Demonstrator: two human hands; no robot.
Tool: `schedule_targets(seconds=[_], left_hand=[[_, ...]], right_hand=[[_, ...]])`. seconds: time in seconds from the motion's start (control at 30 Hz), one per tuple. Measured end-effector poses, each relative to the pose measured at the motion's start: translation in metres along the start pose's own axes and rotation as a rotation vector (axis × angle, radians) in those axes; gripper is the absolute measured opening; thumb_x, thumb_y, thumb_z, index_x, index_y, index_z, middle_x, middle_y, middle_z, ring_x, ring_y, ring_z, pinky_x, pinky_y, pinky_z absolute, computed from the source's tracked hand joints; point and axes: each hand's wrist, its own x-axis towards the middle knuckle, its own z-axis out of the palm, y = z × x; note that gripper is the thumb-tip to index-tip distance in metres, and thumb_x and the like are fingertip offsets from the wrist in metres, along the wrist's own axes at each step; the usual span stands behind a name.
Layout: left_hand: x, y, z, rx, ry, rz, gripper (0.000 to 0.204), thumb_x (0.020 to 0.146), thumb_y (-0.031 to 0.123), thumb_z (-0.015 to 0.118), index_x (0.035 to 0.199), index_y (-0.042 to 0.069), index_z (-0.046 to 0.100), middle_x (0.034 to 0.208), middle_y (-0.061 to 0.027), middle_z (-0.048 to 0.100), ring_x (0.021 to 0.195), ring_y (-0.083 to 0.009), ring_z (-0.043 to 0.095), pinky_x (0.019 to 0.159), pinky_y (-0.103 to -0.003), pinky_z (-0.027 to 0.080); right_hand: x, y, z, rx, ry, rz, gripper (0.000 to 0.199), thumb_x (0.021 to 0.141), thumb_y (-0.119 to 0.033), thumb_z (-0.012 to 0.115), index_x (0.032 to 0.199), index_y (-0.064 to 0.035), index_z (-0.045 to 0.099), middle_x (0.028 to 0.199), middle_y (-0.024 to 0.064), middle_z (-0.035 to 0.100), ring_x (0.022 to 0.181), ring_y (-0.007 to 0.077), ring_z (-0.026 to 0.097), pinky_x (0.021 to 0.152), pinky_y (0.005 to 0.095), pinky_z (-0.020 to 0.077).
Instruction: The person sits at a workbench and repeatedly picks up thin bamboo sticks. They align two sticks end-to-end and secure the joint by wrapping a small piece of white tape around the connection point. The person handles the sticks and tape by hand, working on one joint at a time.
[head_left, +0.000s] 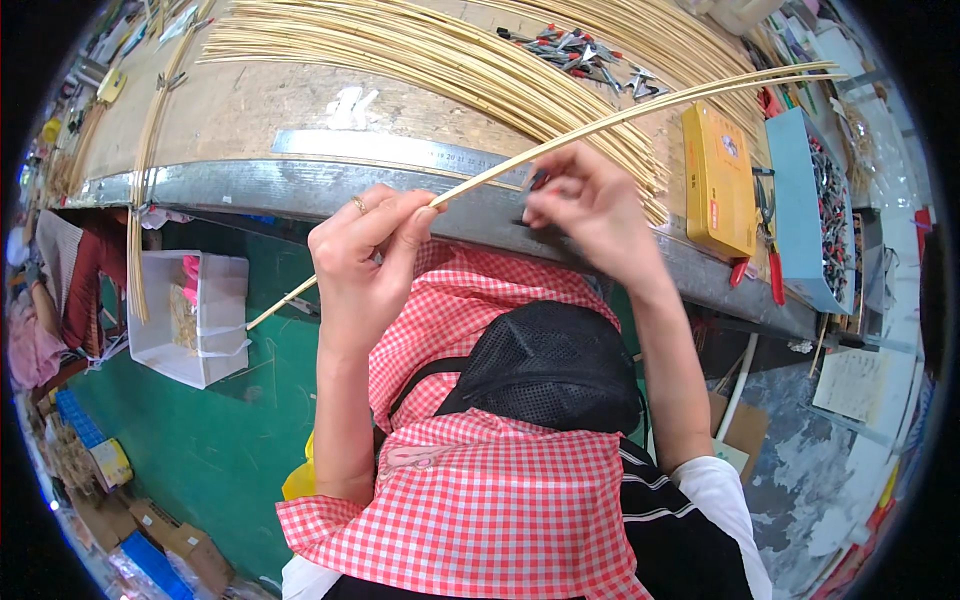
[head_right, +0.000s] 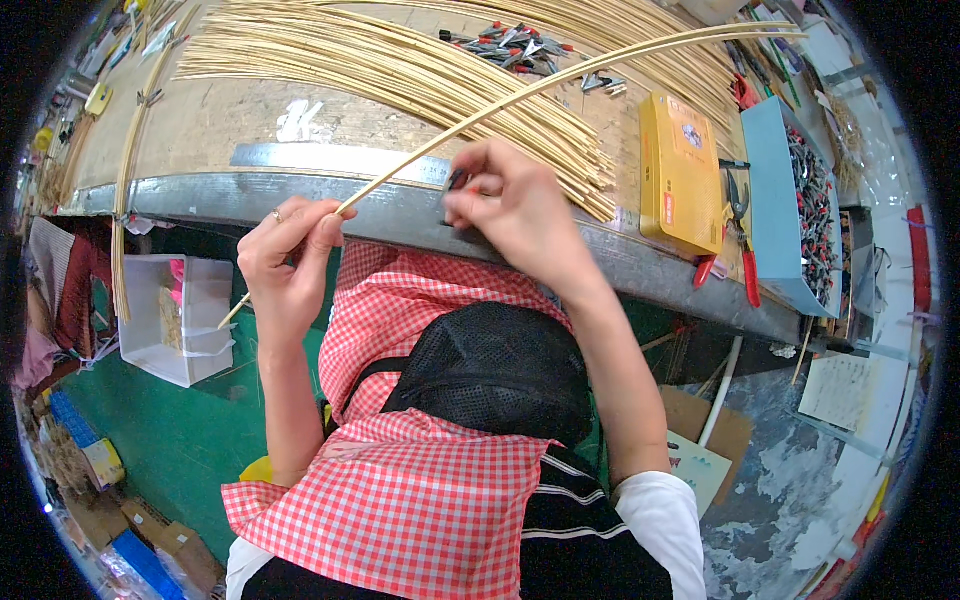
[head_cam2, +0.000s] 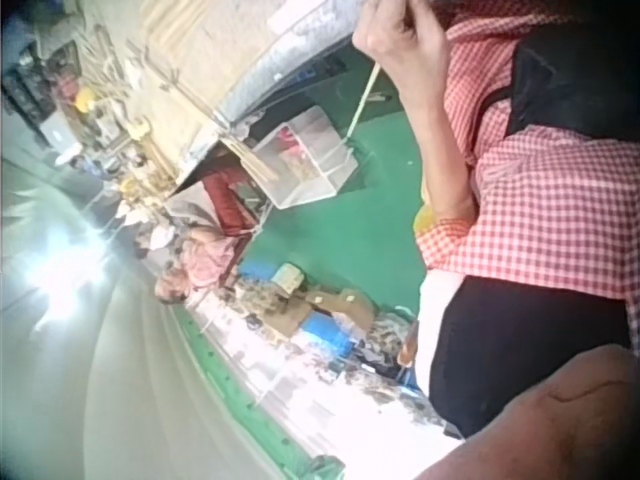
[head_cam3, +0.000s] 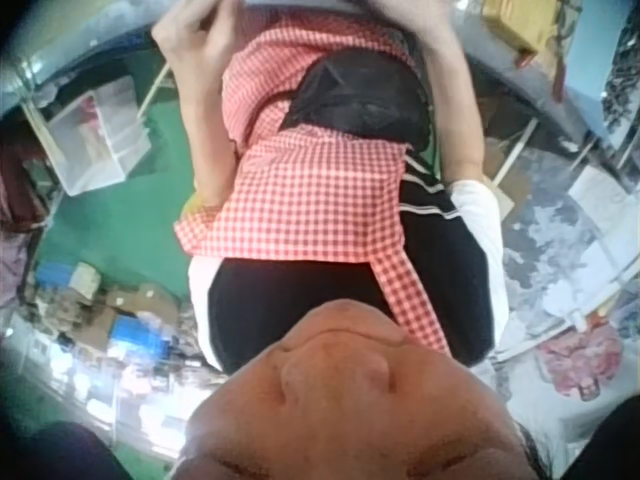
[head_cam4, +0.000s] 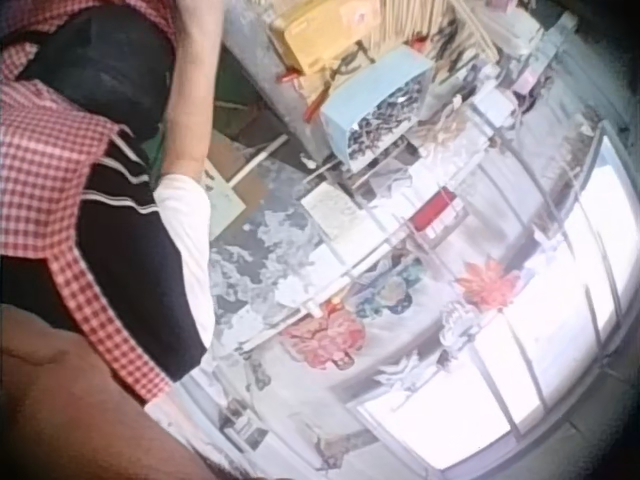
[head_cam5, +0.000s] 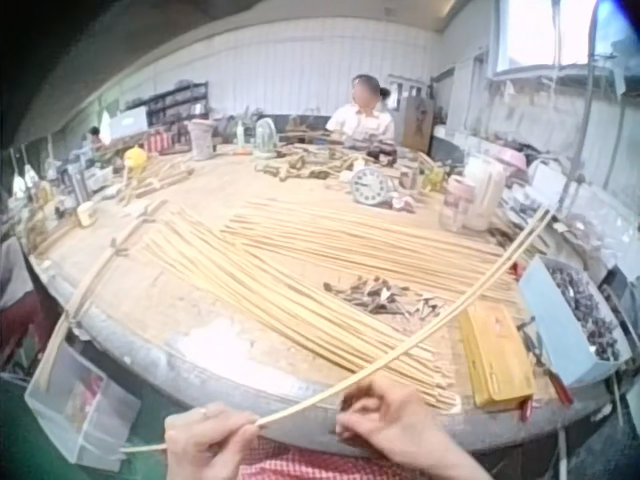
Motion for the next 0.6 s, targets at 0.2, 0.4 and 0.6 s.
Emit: schedule_targets(seconds=[0.2,0.4,0.6], left_hand=[[0.000,-0.003,0.002,0.037,-0.011,0.078,0.008,0.082,-0.004,0.063,0.088,-0.004,0.068,0.073,-0.0096,0.065,0.061,-0.0118,0.057,0.053,-0.022,0.039],[-0.004,0.006,0.006,0.067,-0.048,0.083,0.010,0.080,-0.004,0.066,0.089,-0.004,0.068,0.075,-0.0108,0.066,0.062,-0.0148,0.060,0.054,-0.025,0.044],[-0.005,0.012,0.009,0.046,-0.066,0.094,0.011,0.079,-0.005,0.067,0.090,-0.004,0.068,0.072,-0.0111,0.064,0.059,-0.0154,0.060,0.053,-0.025,0.045]], right_hand=[[-0.015,0.001,-0.006,-0.758,-0.142,-0.349,0.030,0.075,-0.002,0.069,0.100,0.0024,0.053,0.085,0.0176,0.058,0.078,0.0334,0.062,0.068,0.0382,0.0492],[-0.025,0.002,0.007,-0.599,-0.013,-0.388,0.025,0.075,-0.002,0.069,0.099,0.0021,0.063,0.085,0.0170,0.061,0.075,0.0319,0.060,0.066,0.0368,0.0472],[-0.036,0.003,0.032,-0.097,0.090,-0.286,0.020,0.080,-0.002,0.070,0.098,0.0060,0.066,0.081,0.0073,0.065,0.063,0.0077,0.056,0.055,0.0227,0.0444]])
